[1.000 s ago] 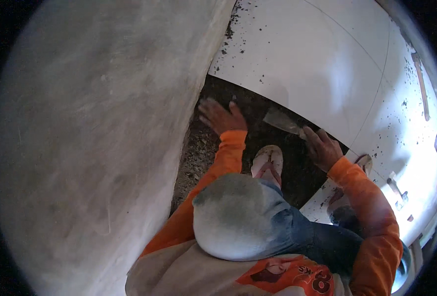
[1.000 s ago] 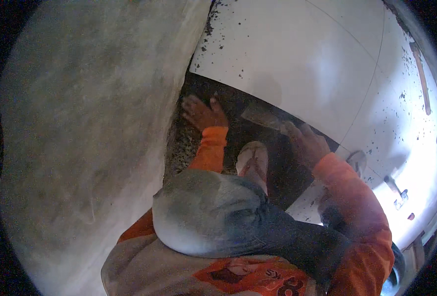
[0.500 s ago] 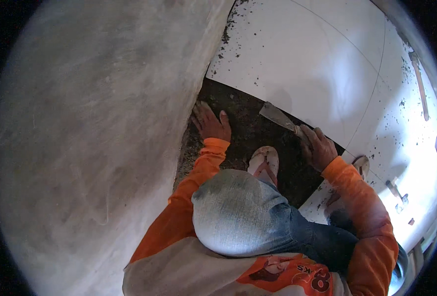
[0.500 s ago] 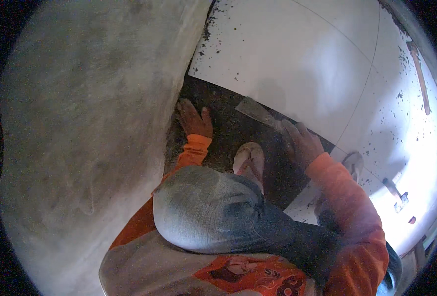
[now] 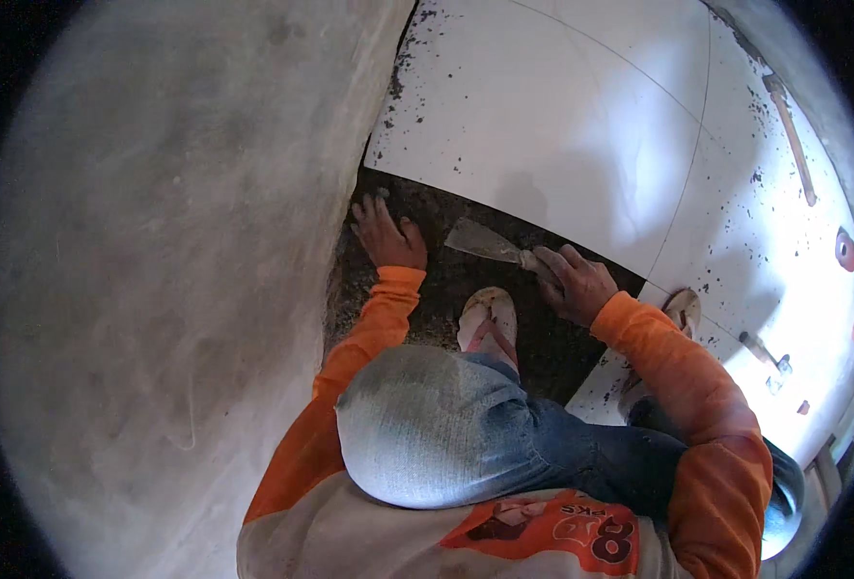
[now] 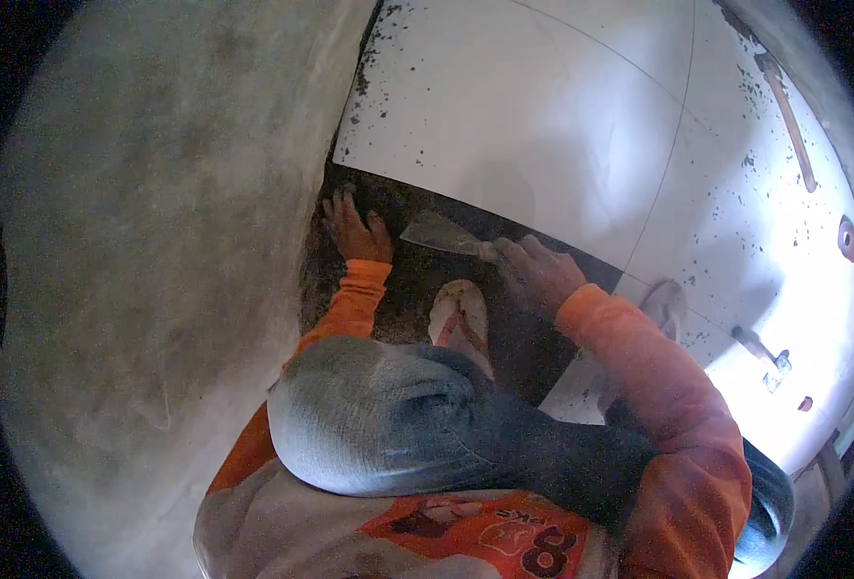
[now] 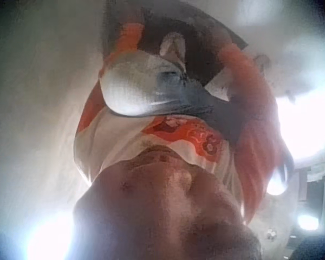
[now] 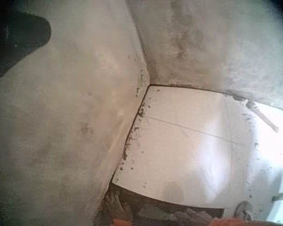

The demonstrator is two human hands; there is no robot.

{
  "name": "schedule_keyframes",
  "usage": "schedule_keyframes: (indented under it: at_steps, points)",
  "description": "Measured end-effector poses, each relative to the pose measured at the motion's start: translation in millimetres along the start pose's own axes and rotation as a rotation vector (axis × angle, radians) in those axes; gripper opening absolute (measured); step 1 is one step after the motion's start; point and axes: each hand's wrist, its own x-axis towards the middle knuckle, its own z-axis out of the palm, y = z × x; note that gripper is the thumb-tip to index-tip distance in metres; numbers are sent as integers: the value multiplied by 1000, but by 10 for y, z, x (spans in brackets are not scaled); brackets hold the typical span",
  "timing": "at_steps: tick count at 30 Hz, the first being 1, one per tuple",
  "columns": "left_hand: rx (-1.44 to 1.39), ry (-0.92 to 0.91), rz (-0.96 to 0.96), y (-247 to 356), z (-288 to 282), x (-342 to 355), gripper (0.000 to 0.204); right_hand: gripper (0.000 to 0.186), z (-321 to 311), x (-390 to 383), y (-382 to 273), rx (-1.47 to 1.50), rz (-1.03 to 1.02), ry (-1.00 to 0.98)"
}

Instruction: The person taps white floor tiles with a rubber mallet and uses a spatula to scrape excess mortar from the joints.

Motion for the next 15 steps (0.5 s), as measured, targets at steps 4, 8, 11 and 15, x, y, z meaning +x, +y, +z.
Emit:
schedule_keyframes:
  at_steps: [4, 8, 11, 15]
  points:
    - [-267, -44, 271, 19, 75, 223, 53, 48, -34, 5, -53, -13, -14, 33]
    - [21, -92, 315, 146, 118, 290, 60, 44, -25, 29, -22, -38, -42, 21]
    - [140, -17, 231, -204, 0, 168, 65, 44, 207, 122, -147, -51, -56, -64]
    - [328, -334, 89, 316, -899, -458, 65, 44, 585, 161, -192, -14, -264, -122]
